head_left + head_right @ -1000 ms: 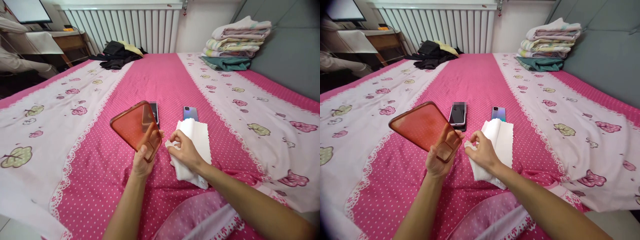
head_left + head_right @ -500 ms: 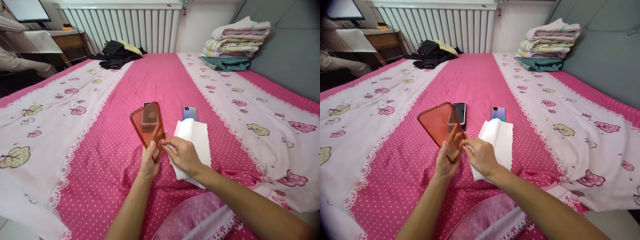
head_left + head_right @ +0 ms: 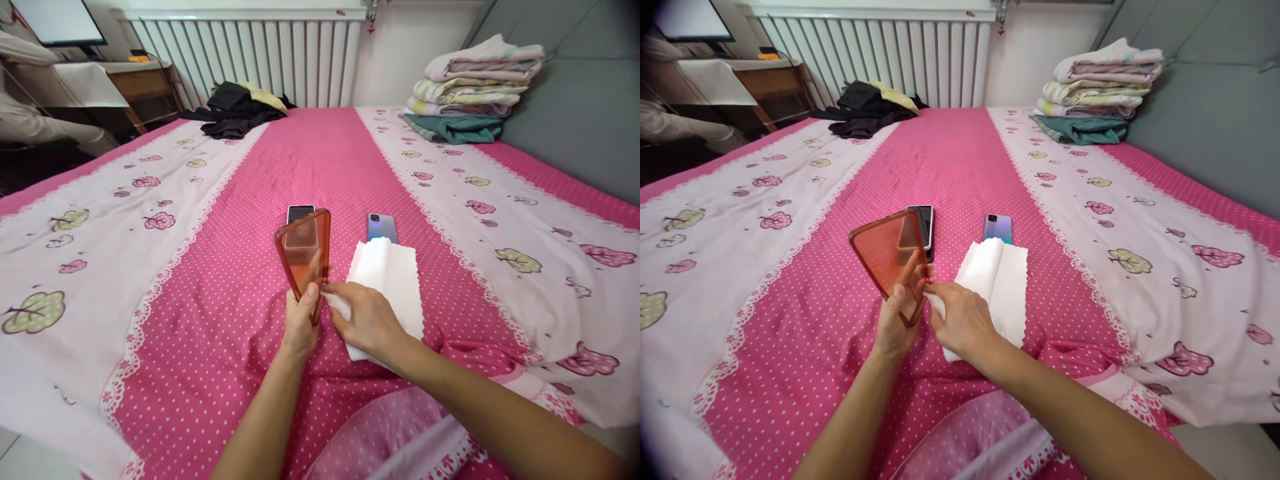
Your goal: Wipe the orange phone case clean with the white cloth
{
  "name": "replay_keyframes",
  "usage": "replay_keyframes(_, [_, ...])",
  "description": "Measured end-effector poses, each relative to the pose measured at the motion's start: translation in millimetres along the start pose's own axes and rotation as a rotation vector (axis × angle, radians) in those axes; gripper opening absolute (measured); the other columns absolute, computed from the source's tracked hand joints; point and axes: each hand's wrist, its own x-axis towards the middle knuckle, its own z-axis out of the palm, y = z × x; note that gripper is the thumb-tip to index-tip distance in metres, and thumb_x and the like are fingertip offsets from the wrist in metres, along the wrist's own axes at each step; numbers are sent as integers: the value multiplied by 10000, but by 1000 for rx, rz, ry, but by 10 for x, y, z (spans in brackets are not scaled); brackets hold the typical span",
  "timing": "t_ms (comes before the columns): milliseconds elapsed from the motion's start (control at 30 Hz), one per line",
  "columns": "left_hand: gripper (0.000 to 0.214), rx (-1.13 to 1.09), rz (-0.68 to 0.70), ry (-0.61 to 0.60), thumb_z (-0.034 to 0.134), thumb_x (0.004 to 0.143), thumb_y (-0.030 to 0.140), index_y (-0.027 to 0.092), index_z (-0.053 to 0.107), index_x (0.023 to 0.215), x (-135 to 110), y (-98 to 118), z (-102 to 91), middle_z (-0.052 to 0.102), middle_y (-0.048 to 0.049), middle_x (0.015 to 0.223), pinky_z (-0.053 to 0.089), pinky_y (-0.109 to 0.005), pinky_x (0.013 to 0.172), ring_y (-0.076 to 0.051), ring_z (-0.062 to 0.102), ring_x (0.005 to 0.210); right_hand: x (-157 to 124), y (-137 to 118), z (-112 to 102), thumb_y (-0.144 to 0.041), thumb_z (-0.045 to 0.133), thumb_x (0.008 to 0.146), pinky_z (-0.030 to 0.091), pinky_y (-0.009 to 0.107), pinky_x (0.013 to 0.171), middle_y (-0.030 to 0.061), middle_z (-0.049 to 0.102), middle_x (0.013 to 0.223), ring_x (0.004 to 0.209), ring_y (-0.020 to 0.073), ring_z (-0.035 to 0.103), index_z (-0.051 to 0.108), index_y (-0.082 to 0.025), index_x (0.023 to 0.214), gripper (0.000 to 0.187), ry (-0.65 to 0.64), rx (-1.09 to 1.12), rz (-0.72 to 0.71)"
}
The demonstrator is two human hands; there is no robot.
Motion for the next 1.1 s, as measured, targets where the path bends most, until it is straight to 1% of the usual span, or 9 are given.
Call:
replay_keyframes(100, [531, -10, -10, 14, 740, 649, 485, 199, 678, 1091, 5, 6, 12, 693, -80, 1081, 488, -238, 828, -175, 644, 944, 2, -11, -3, -159, 519, 745, 460, 348, 873, 56, 681, 1135, 1008, 248, 634, 630, -189, 1150, 420, -27, -6, 19])
replay_keyframes(233, [565, 0, -31, 26, 765, 609, 502, 191, 693, 1074, 7, 6, 22, 708, -66, 1037, 483, -186, 793, -147, 645, 919, 29, -19, -11, -190, 484, 781, 462, 326, 803, 70, 718, 1022, 914, 241, 658, 691, -193, 1009, 309, -48, -42, 38])
replay_keyframes(300, [571, 0, -31, 35, 770, 599, 503, 187, 697, 1069, 7, 9, 25, 712, -70, 1024, 482, -194, 788, -155, 647, 918, 38, -16, -15, -216, 455, 814, 458, 320, 769, 81, 725, 969, 870, 239, 662, 701, -189, 969, 291, -50, -56, 32])
replay_keyframes(367, [575, 5, -32, 37, 767, 599, 510, 190, 696, 1071, 6, 14, 28, 714, -75, 1016, 483, -211, 784, -167, 649, 918, 43, -9, -15, -228, 442, 830, 451, 314, 762, 86, 726, 954, 859, 235, 661, 701, -188, 968, 297, -49, -52, 15])
replay_keyframes(533, [555, 8, -33, 37, 760, 593, 535, 204, 712, 1036, 5, 24, 46, 712, -71, 1042, 483, -210, 788, -169, 650, 927, 51, 6, -18, -223, 453, 821, 439, 288, 749, 67, 732, 912, 826, 212, 657, 709, -202, 923, 276, -57, -15, 1])
replay_keyframes(633, [563, -15, -42, 59, 766, 577, 544, 195, 720, 1016, 5, 24, 56, 713, -72, 1038, 487, -203, 779, -159, 657, 891, 52, 4, -30, -211, 460, 809, 435, 274, 722, 55, 731, 881, 786, 199, 650, 711, -204, 869, 258, -68, 32, -5])
replay_keyframes(733, [569, -45, -68, 81, 779, 558, 538, 189, 723, 1004, 5, 24, 54, 725, -61, 976, 486, -185, 750, -132, 656, 824, 55, -1, -47, -197, 462, 802, 423, 258, 681, 41, 724, 825, 726, 182, 632, 702, -205, 808, 240, -79, 90, -20])
replay_keyframes(900, [562, -59, -90, 87, 780, 560, 533, 185, 723, 997, 1, 20, 36, 728, -62, 922, 483, -202, 712, -128, 645, 771, 68, -6, -68, -169, 452, 790, 379, 231, 596, -3, 633, 628, 598, 146, 559, 632, -201, 657, 227, -102, 186, -41])
replay_keyframes(1100, [535, -68, -107, 89, 767, 583, 532, 188, 722, 991, -11, 30, 39, 731, -56, 886, 483, -219, 682, -128, 643, 705, 62, 1, -67, -189, 455, 779, 310, 224, 512, -30, 534, 558, 510, 115, 445, 598, -189, 615, 217, -152, 307, -10])
